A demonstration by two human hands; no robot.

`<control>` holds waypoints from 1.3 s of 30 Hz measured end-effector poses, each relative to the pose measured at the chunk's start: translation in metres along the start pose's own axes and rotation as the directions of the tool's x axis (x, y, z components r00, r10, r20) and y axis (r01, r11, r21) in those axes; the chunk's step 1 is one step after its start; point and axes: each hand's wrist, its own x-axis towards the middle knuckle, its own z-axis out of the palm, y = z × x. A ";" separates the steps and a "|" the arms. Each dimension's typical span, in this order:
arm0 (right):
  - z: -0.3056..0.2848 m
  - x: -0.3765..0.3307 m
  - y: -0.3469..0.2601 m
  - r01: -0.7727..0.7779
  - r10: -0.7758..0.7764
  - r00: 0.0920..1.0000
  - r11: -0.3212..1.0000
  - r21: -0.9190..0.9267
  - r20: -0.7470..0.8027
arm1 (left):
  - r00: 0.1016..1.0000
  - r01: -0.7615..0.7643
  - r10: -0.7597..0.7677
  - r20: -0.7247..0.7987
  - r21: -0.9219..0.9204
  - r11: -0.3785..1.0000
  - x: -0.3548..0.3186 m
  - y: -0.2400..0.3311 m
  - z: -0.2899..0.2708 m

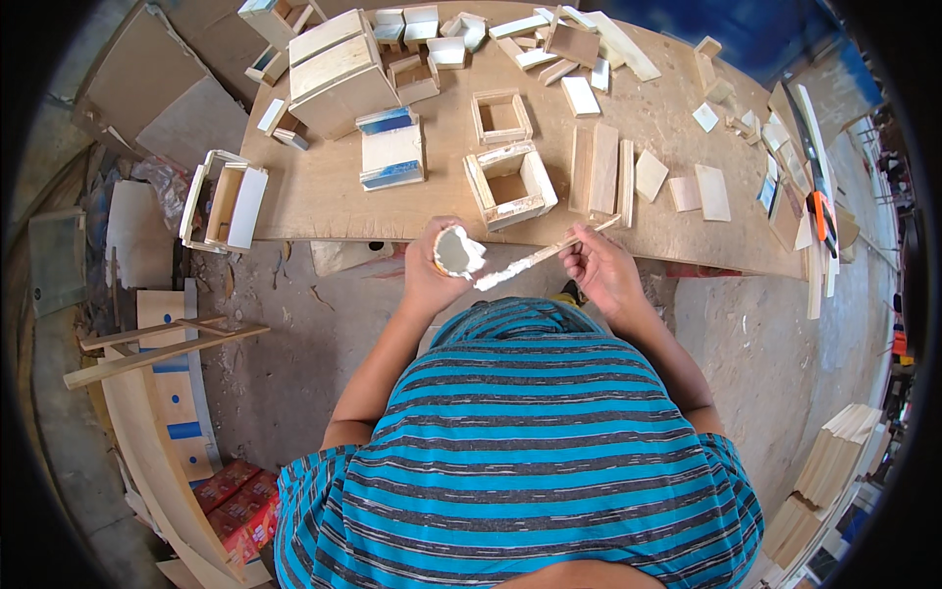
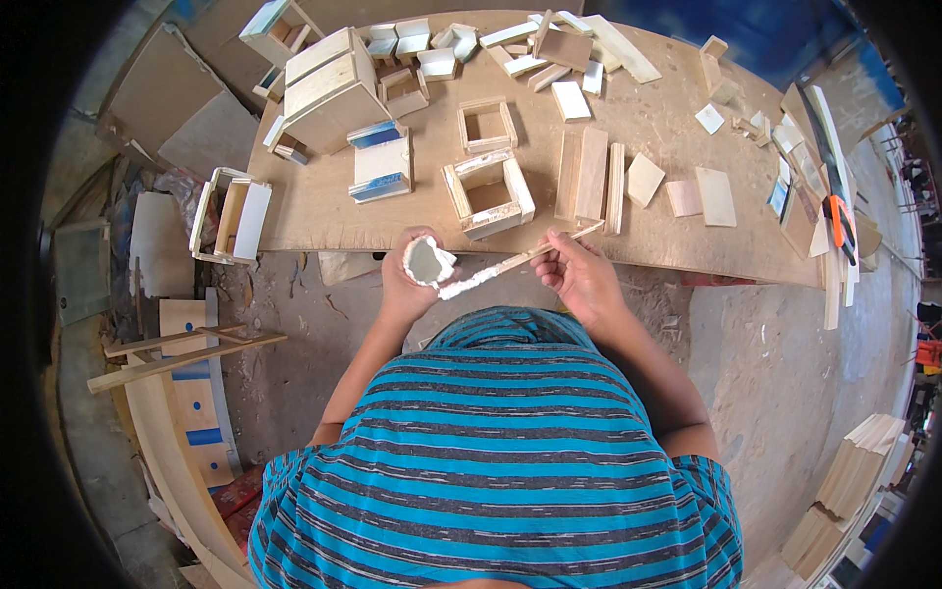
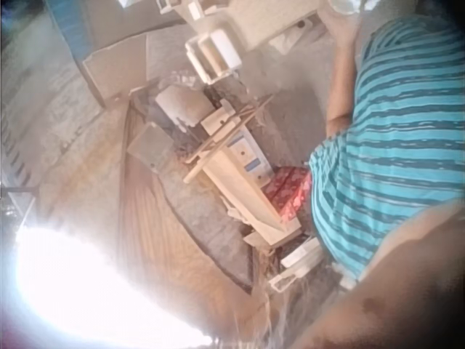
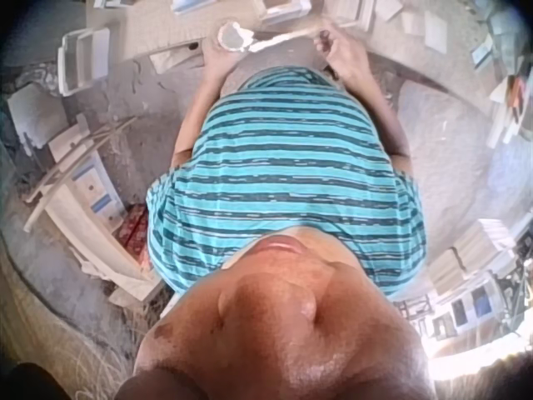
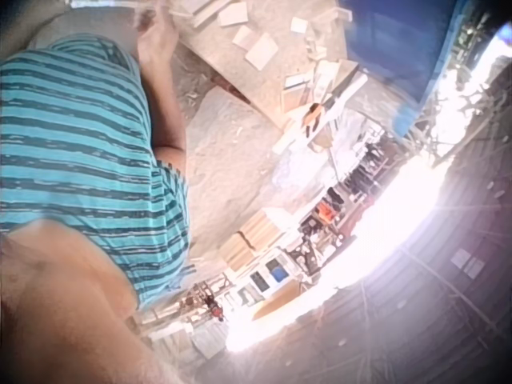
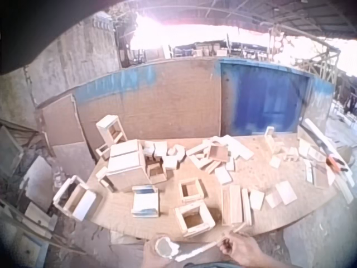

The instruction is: The person applies glue to the edges of small wooden planks using a brush and joins them together to form small rectangular frames. They handle several wood pieces on a workbench and use a small container of white glue for the assembly.

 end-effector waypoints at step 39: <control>-0.048 0.000 0.020 0.352 -0.348 0.929 0.936 -0.007 0.128 | 0.994 0.080 -0.080 -0.078 -0.008 0.997 0.004 -0.018 -0.014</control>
